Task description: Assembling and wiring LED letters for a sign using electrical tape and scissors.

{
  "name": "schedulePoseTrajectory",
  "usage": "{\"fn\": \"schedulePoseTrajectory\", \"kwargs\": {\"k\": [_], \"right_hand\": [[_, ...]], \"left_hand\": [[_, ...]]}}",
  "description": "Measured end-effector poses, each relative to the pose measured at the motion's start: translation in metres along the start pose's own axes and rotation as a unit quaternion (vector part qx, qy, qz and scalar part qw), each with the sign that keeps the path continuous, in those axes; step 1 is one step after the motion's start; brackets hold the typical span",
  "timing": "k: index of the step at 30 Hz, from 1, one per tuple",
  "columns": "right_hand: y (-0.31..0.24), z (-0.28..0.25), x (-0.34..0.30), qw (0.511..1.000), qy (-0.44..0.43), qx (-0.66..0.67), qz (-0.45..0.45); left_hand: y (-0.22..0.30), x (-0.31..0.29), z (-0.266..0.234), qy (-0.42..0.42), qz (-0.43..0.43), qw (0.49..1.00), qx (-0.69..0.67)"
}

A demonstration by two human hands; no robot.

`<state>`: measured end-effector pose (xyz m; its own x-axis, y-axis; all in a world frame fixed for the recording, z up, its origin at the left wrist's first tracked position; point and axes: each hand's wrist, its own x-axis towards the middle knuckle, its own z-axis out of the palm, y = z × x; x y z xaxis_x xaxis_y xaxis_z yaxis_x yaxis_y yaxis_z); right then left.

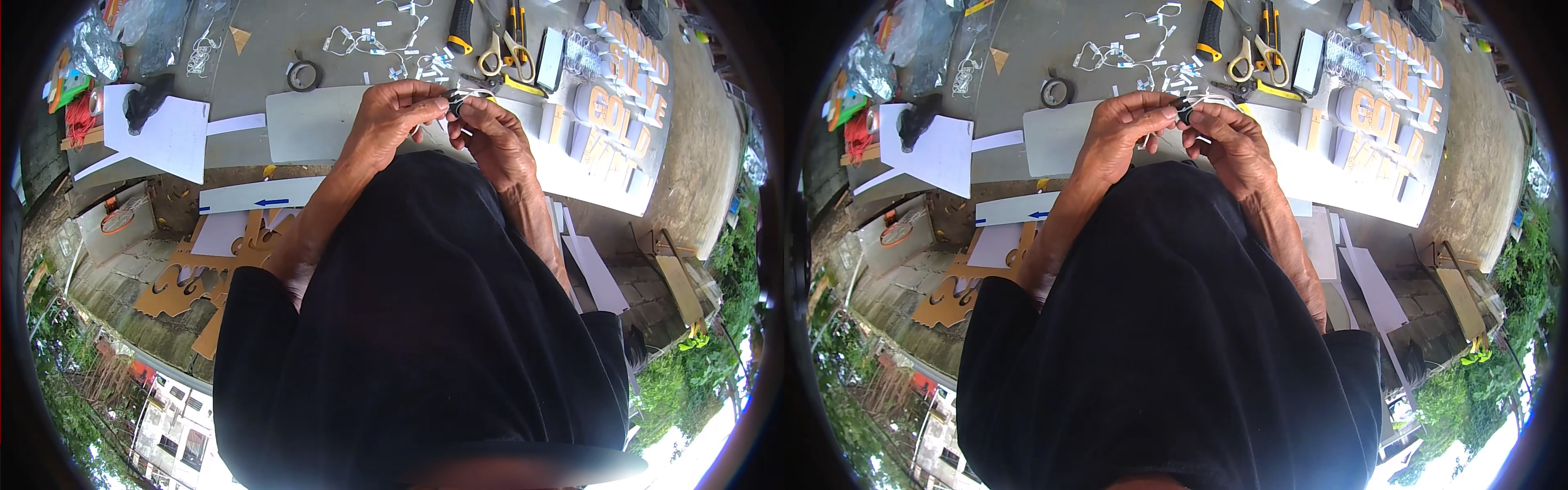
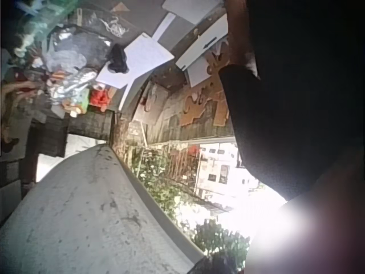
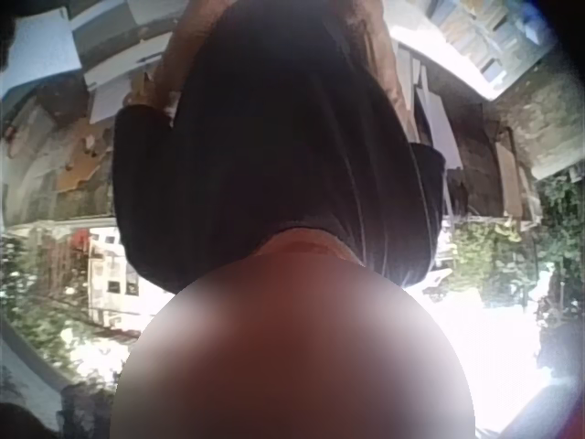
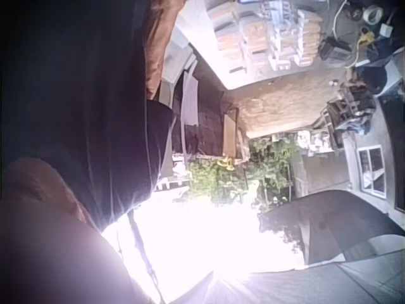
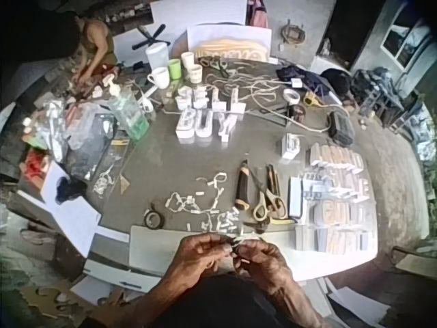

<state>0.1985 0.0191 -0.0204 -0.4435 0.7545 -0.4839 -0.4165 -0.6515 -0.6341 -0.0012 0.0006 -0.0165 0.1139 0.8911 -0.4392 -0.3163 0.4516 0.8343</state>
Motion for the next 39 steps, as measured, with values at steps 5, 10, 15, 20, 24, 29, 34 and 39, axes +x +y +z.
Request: {"fn": "schedulePoseTrajectory", "kwargs": {"k": [5, 10, 15, 20, 24, 29, 34, 39], "right_hand": [[0.001, -0.003, 0.000, 1.000, -0.014, -0.012, -0.009], [0.003, -0.003, -0.003, 1.000, -0.008, -0.002, -0.008], [0.005, 0.000, -0.005, 1.000, -0.003, -0.006, -0.018], [0.005, 0.003, -0.009, 0.998, -0.015, -0.037, -0.046], [-0.003, 0.007, -0.015, 0.982, -0.011, -0.168, -0.085], [-0.029, 0.016, -0.021, 0.782, 0.065, -0.507, -0.357], [-0.056, 0.024, 0.000, 0.770, -0.030, -0.544, -0.332], [-0.065, 0.016, 0.012, 0.811, -0.134, -0.548, -0.155]], "left_hand": [[0.001, -0.001, 0.001, -0.005, 0.011, 1.000, 0.017], [-0.007, 0.002, 0.003, 0.008, 0.052, 0.999, 0.008], [-0.002, -0.001, 0.010, 0.033, 0.088, 0.995, 0.032], [-0.002, 0.000, 0.008, 0.047, 0.103, 0.992, 0.056], [0.009, 0.000, 0.002, 0.055, 0.115, 0.985, 0.113], [0.026, -0.003, -0.005, 0.036, 0.100, 0.979, 0.173], [0.028, -0.004, -0.008, -0.010, 0.106, 0.963, 0.246], [0.035, -0.007, -0.006, -0.024, 0.098, 0.952, 0.290]]}}
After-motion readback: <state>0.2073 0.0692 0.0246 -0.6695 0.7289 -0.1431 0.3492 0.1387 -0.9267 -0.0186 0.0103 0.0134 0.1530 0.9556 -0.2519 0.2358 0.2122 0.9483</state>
